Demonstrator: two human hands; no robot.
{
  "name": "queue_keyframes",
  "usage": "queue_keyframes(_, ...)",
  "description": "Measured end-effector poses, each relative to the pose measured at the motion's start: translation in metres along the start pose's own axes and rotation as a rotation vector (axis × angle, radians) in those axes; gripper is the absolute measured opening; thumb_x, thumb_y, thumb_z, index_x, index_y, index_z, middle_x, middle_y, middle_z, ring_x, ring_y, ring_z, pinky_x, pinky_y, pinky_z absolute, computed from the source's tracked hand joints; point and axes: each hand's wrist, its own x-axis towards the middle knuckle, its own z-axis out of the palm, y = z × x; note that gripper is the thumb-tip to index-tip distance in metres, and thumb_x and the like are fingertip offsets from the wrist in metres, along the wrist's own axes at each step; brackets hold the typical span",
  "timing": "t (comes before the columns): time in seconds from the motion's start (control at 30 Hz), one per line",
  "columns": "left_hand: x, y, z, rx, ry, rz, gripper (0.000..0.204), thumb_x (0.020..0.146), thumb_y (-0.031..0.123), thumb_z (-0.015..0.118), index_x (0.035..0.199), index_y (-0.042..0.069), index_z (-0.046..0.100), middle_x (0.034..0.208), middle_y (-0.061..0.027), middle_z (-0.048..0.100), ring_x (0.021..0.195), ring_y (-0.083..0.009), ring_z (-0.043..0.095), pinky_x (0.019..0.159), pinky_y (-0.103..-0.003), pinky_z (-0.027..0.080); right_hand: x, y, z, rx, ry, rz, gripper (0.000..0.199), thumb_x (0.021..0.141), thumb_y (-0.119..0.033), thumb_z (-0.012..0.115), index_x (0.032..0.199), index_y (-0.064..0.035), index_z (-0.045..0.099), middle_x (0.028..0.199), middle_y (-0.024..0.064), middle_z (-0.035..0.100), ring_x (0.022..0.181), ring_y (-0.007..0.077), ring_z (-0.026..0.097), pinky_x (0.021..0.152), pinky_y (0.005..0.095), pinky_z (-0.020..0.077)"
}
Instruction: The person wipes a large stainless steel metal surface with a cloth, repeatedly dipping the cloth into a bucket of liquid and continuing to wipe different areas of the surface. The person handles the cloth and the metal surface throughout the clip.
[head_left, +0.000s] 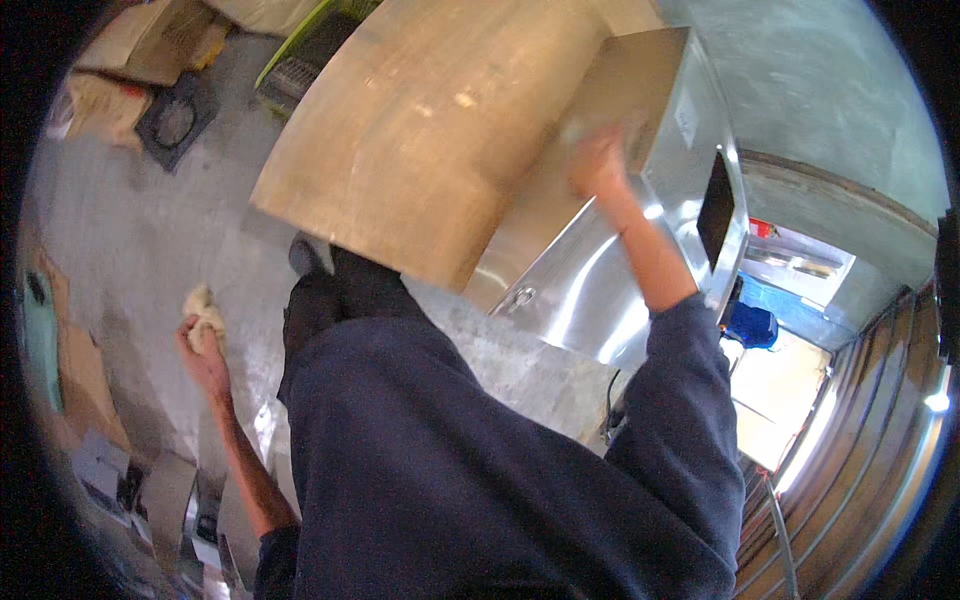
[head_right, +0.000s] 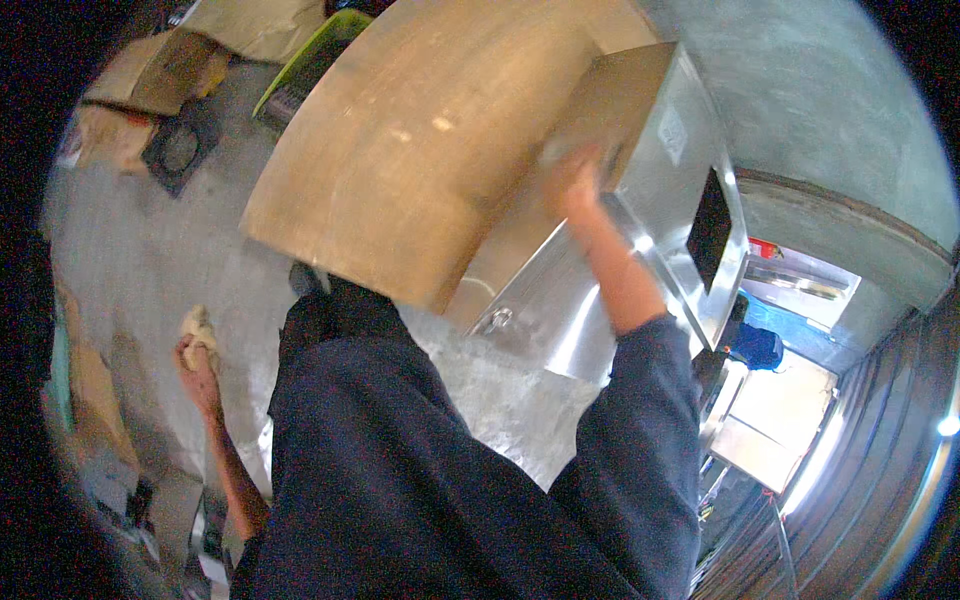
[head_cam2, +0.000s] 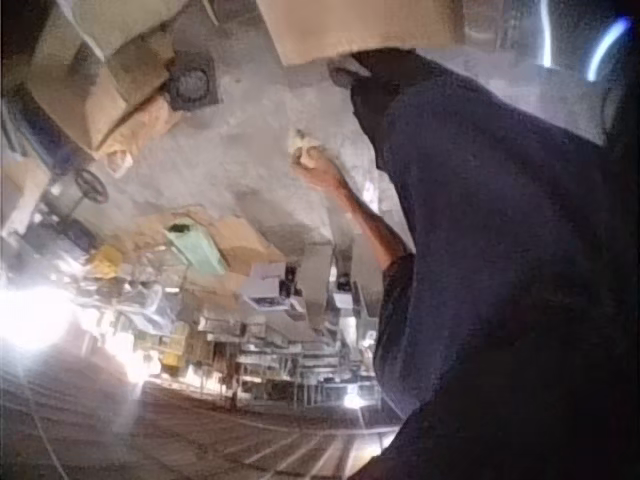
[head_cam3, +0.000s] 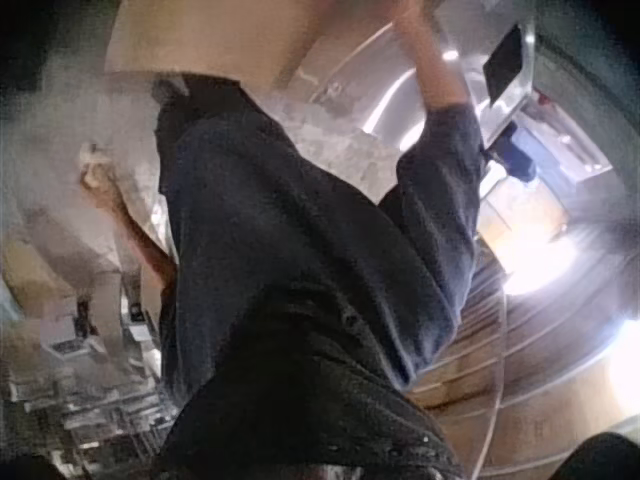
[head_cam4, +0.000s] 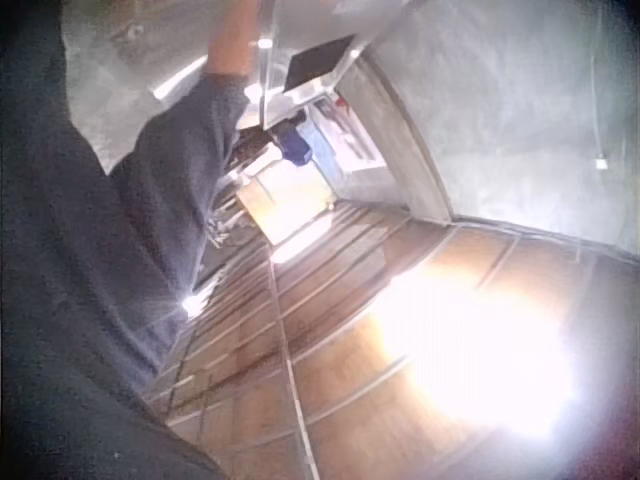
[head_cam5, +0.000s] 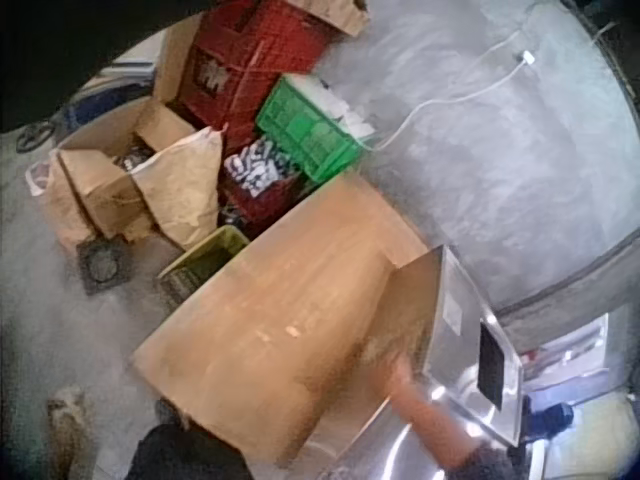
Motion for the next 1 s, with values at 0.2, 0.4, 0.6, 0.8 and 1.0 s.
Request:
queue_keyframes(0.2, 0.109, 0.224, 0.135, 0.104, 0.055, 0.344, 0.035, 0.102, 0.016, 0.066, 0.133, -0.001, 0.058, 0.131, -0.0181, 0.062, 0.123, -0.0316, 0.058, 0.109, -0.042, 0.044, -0.062, -0.031, -0.009, 0.278, -0.024, -0.322, 0.062, 0.101, -0.036, 0.053, 0.145, 0.0067, 0.058, 0.158, 0.0331, 0.046, 0.15, 0.0512, 0.039, 0.125, 0.0643, 0.0229)
queue_keyframes(0.4, 0.215, 0.235, 0.272, 0.138, 0.052, 0.506, 0.038, 0.103, 0.02, 0.066, 0.133, -0.001, 0.058, 0.13, -0.021, 0.062, 0.124, -0.0369, 0.059, 0.108, -0.043, 0.044, 0.067, 0.156, -0.014, 0.155, -0.194, -0.325, 0.061, 0.099, -0.039, 0.057, 0.143, 0.002, 0.061, 0.155, 0.028, 0.052, 0.149, 0.0428, 0.044, 0.126, 0.0611, 0.0261)
queue_keyframes(0.6, 0.224, 0.242, 0.302, 0.15, 0.059, 0.39, 0.039, 0.102, 0.024, 0.064, 0.13, -0.003, 0.059, 0.128, -0.0222, 0.062, 0.12, -0.0392, 0.06, 0.105, -0.046, 0.046, 0.204, 0.295, 0.074, 0.128, -0.095, 0.214, 0.069, 0.107, -0.056, 0.035, 0.157, -0.009, 0.049, 0.166, 0.0215, 0.039, 0.156, 0.04, 0.032, 0.129, 0.0556, 0.0202)
queue_keyframes(0.8, 0.228, 0.241, 0.302, 0.309, 0.004, 0.357, 0.039, 0.101, 0.025, 0.063, 0.129, -0.002, 0.059, 0.126, -0.0231, 0.062, 0.121, -0.0421, 0.06, 0.103, -0.047, 0.048, 0.233, 0.305, 0.125, 0.015, -0.001, 0.37, 0.067, 0.105, -0.053, 0.04, 0.155, -0.0086, 0.051, 0.166, 0.0211, 0.04, 0.156, 0.0383, 0.032, 0.128, 0.0546, 0.0225)
queue_keyframes(1.0, 0.219, 0.261, 0.293, 0.321, 0.008, 0.315, 0.038, 0.101, 0.027, 0.062, 0.129, 0.001, 0.06, 0.126, -0.0205, 0.062, 0.12, -0.0435, 0.06, 0.101, -0.049, 0.048, 0.14, 0.157, 0.033, 0.036, -0.187, -0.183, 0.047, 0.101, -0.034, 0.052, 0.14, -0.0137, 0.07, 0.153, 0.0238, 0.055, 0.151, 0.0483, 0.037, 0.124, 0.0695, 0.0187)
